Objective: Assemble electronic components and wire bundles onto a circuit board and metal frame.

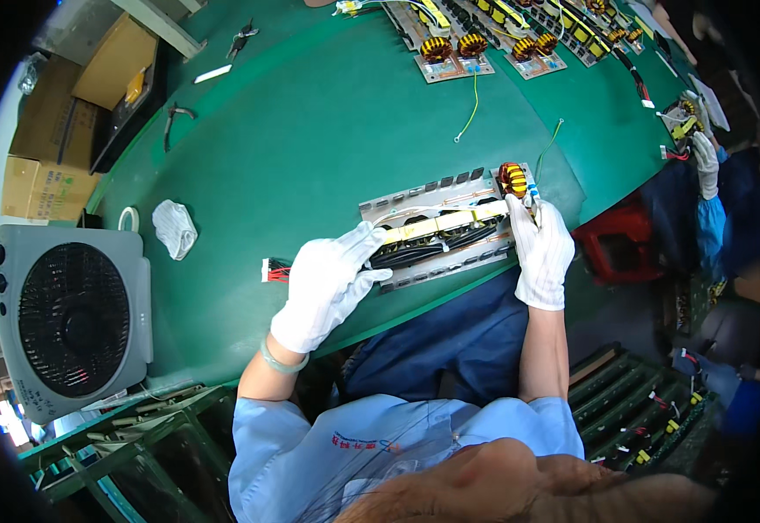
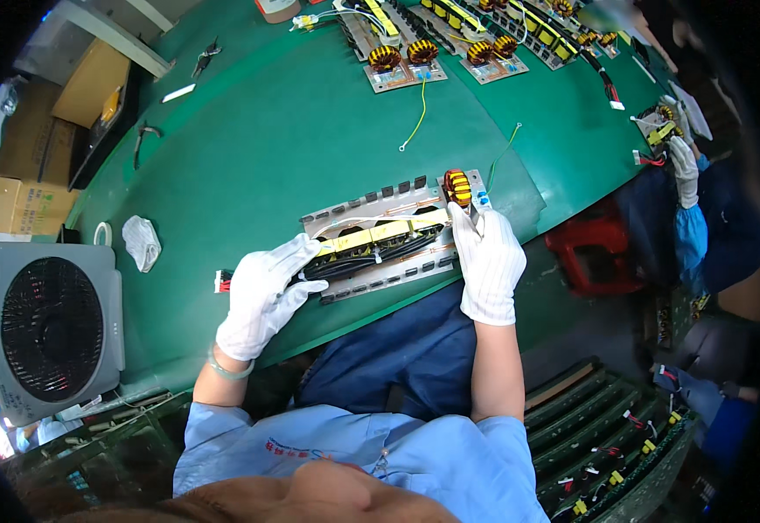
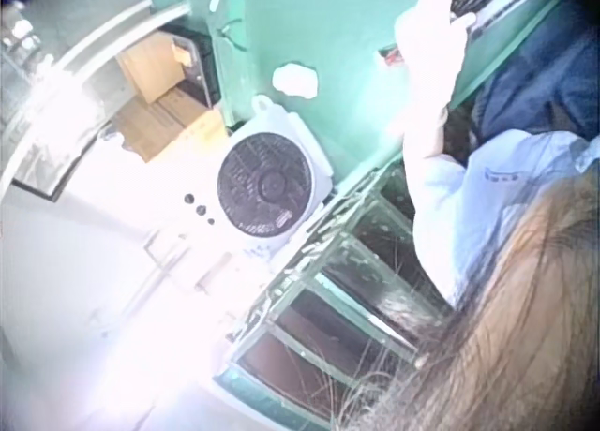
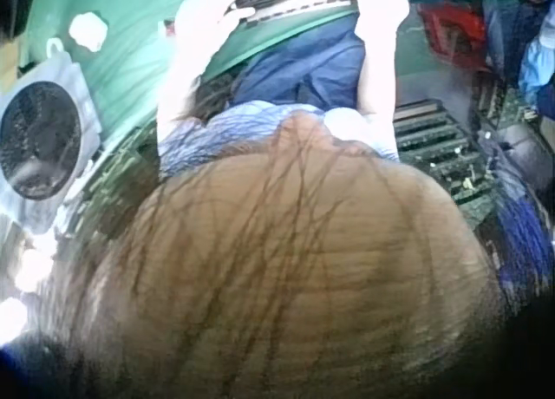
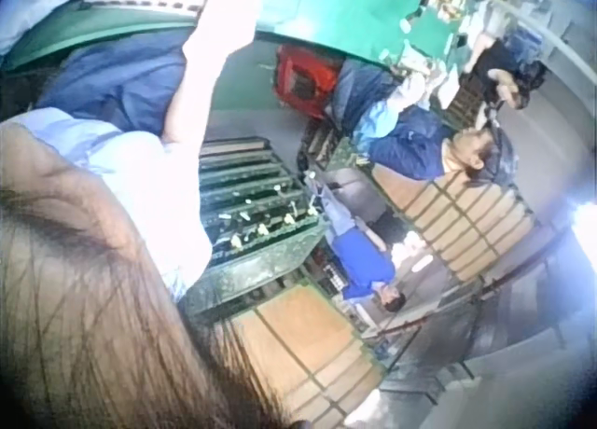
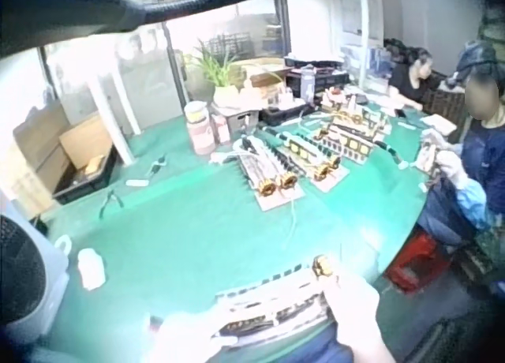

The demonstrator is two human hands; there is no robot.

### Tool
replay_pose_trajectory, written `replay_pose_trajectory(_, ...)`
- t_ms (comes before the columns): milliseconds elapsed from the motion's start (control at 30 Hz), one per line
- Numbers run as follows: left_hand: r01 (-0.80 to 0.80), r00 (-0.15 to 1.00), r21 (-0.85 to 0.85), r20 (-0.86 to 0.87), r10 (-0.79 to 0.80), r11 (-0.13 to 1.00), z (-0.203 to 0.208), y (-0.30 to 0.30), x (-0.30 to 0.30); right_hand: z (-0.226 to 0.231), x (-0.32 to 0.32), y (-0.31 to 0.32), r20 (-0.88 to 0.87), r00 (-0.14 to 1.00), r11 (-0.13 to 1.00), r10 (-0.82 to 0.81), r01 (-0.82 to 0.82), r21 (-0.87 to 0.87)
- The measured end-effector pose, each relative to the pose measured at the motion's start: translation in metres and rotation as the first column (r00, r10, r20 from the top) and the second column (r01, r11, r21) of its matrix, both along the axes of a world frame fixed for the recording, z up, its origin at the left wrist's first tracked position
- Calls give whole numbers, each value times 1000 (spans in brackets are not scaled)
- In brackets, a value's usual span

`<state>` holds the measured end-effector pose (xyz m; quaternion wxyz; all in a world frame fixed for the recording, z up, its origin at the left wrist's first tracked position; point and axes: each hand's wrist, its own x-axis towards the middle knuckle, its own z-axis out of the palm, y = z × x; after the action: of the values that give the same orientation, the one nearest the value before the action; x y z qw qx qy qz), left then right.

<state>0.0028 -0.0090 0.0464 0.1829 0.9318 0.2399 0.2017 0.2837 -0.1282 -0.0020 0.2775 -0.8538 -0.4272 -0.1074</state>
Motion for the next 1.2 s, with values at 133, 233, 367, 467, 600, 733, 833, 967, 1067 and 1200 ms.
replay_pose_trajectory(133,122,988,-136,111,-107,983,7,24,-5,-3,0,0,-21,1000,993,-8,11,120)
replay_pose_trajectory(233,-89,954,-178,268,136,980,13,28,-24,2,-4,4,-117,991,994,-71,79,71)
replay_pose_trajectory(367,-379,810,-334,331,484,863,-5,38,-42,-4,2,4,-190,981,990,-50,73,118)
replay_pose_trajectory(467,-450,776,-314,325,540,836,-15,46,-41,-6,19,7,-145,986,991,-80,95,97)
replay_pose_trajectory(600,-462,785,-221,348,512,859,-24,52,-38,-13,70,14,38,999,995,-24,20,93)
replay_pose_trajectory(733,-432,812,-154,362,458,888,-29,48,-34,-6,97,13,67,996,997,-63,59,57)
replay_pose_trajectory(833,-432,818,-189,330,471,882,-29,48,-32,6,76,8,109,986,979,-129,109,174)
replay_pose_trajectory(967,-412,828,-199,325,457,889,-35,46,-31,18,10,-1,-251,950,889,188,-56,455)
replay_pose_trajectory(1067,-395,827,-172,360,431,902,-39,47,-28,24,-29,-6,-373,887,905,271,-102,414)
replay_pose_trajectory(1200,-362,842,-167,365,398,917,-39,45,-26,25,-60,-20,-482,790,868,378,-122,481)
